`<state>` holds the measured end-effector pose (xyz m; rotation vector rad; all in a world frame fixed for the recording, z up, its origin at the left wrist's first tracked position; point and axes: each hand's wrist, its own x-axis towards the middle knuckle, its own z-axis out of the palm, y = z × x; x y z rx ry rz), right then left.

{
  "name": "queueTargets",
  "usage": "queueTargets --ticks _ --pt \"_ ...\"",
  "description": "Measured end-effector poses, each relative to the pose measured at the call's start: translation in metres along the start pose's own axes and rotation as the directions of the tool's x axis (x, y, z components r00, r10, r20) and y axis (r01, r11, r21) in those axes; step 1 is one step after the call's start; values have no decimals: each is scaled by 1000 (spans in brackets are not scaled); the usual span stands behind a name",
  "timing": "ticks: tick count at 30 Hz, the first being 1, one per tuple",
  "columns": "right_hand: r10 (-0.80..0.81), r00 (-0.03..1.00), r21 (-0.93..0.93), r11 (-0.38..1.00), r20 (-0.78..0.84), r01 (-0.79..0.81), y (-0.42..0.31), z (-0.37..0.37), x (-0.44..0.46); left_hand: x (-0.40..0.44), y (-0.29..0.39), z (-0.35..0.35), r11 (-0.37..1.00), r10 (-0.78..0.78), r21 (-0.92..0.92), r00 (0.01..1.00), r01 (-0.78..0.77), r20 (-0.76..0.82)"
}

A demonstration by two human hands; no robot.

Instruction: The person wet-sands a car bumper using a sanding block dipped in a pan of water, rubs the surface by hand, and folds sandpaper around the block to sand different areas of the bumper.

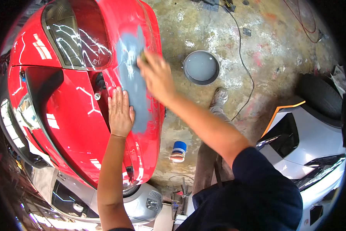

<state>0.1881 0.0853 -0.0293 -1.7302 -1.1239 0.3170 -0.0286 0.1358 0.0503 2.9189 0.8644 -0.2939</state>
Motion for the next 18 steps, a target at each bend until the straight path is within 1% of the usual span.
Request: queueTargets --ticks 2,4,7,8,10,11,12,14,16,18 --pt "-10 989 10 1000 147 8 -22 -15 -67 -2 2 -1 1000 -1 13 1000 1 3" --pt "-46 956 15 999 290 44 -33 -35 -111 1 5 -3 1000 -6 29 1000 6 7" --pt "-6 890 51 999 456 -19 -31 -67 -142 4 12 -12 980 51 192 997 -61 55" --pt "23 895 50 997 446 -50 -22 -77 -148 5 14 -12 961 38 268 994 -65 106" --pt "89 897 46 992 433 -121 6 -97 -173 29 27 -22 950 13 308 990 -57 143" --pt "117 918 60 987 380 -150 24 -115 -179 34 35 -29 944 -2 324 983 -58 183" --pt "147 932 79 980 332 -183 39 -136 -185 54 39 -29 943 13 327 990 -60 143" --pt "354 902 -13 932 249 -362 57 -171 -200 105 40 -24 932 41 357 997 -59 59" --pt "369 919 -100 928 138 -358 74 -204 -216 162 31 -16 911 98 403 995 -82 -19" --pt "473 878 -130 878 80 -461 85 -230 -237 215 22 -8 870 161 481 983 -103 -82"
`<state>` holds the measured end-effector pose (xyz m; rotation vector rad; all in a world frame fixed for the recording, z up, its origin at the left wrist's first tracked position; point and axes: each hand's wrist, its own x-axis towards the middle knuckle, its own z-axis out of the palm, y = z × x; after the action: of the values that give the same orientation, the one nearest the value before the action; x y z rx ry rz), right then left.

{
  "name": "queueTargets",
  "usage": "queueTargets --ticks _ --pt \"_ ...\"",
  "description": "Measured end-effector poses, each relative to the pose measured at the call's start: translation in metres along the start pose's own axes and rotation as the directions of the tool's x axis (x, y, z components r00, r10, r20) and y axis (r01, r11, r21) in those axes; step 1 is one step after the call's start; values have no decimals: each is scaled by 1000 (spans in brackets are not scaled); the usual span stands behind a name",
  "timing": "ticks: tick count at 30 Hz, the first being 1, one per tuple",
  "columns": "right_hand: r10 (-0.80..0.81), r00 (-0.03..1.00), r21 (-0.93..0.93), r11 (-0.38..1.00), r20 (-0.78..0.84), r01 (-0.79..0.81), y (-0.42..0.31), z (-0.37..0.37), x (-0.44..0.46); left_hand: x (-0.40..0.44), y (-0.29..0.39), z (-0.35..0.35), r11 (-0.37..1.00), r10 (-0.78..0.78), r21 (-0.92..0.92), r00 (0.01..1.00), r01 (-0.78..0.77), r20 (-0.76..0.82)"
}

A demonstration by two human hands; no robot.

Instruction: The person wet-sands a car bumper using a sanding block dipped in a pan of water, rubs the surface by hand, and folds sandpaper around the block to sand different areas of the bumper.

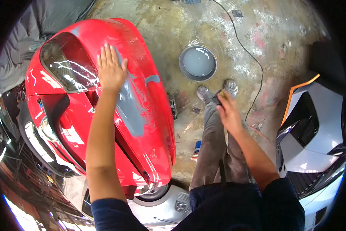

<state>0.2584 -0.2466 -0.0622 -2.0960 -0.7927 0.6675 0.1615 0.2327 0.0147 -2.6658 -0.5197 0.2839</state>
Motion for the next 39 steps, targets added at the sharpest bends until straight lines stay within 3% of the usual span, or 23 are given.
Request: queueTargets --ticks 4,6,15,20,22,25,28,30,32,34,36,37,39 --pt "94 993 -48 994 -70 -98 27 -37 -19 26 1 2 997 28 68 999 -30 27" --pt "131 984 -23 991 -120 -134 37 -39 -29 2 9 -5 996 65 57 992 -71 108" --pt "230 971 164 963 -69 -216 -7 -22 -7 -148 75 -37 980 190 -119 912 -157 364" --pt "221 974 239 949 -47 -204 -16 -6 -6 -237 109 -43 921 390 -193 782 -339 486" --pt "265 964 279 928 -30 -247 -15 1 -15 -271 132 -44 843 518 -218 637 -491 571" --pt "362 932 347 873 6 -342 3 19 -26 -292 173 -36 776 569 -578 677 -253 467" --pt "440 898 405 819 10 -406 44 52 -43 -220 223 -10 772 392 -635 812 -34 433" --pt "564 824 547 676 49 -495 68 72 -46 -161 266 40 702 158 -699 925 141 345" --pt "644 762 633 564 66 -531 99 97 -50 -81 299 89 674 138 -682 858 284 494" --pt "697 692 635 452 187 -627 118 98 -43 -21 330 148 699 148 -679 884 223 443" --pt "738 611 690 284 285 -665 133 105 -39 22 364 223 786 274 -587 742 194 612" --pt "785 499 641 175 367 -747 133 101 -33 38 381 247 795 299 -569 679 212 670" --pt "766 515 641 180 384 -746 121 87 -18 57 413 282 815 345 -529 534 238 772"
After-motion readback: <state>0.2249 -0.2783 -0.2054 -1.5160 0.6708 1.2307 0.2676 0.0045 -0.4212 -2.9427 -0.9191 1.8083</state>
